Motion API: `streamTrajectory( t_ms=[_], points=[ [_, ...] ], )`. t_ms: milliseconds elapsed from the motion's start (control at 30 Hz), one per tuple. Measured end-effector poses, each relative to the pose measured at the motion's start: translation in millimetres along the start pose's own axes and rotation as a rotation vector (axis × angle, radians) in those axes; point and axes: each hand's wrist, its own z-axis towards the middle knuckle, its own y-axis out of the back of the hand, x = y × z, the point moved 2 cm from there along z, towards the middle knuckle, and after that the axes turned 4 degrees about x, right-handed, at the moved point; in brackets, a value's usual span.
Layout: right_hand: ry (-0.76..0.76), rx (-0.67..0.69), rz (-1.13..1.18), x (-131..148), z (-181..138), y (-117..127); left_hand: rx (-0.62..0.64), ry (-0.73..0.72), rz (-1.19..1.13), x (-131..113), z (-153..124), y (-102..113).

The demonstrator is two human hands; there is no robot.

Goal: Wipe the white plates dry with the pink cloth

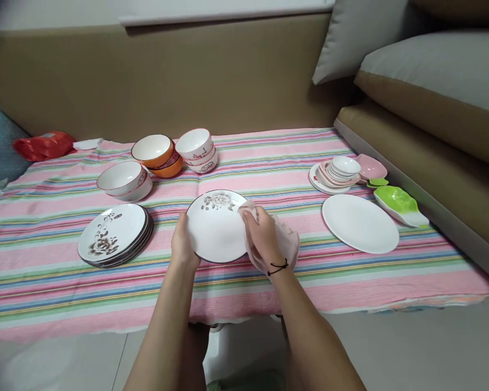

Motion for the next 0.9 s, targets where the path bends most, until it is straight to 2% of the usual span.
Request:
streamTrajectory(
  t_ms=[67, 167, 267, 367, 467, 633, 900],
  points=[
    [-0.049, -0.031, 0.037, -4, 5, 4, 0.084, 0.058, 0.066, -2, -2, 0],
    [-0.003, -0.028, 0.024, -3, 7, 8, 0.236, 0.179, 0.174, -4, -6, 2],
    [0.062, 0.033, -0.055, 1, 4, 8, 0.360, 0.265, 0.282, -3, -8, 5],
    [0.133, 0.108, -0.126, 7, 0, 7, 0.421, 0.322, 0.375, 0, -9, 7],
    [0.153, 0.117, -0.149, 10, -1, 7, 0.414, 0.332, 0.372, 1, -9, 7],
    [0.063, 0.048, -0.108, 7, 2, 10, 0.358, 0.290, 0.228, 1, -11, 3],
    [-0.063, -0.052, 0.050, 4, -2, 15, 0.192, 0.218, -0.071, -3, -15, -4]
  ],
)
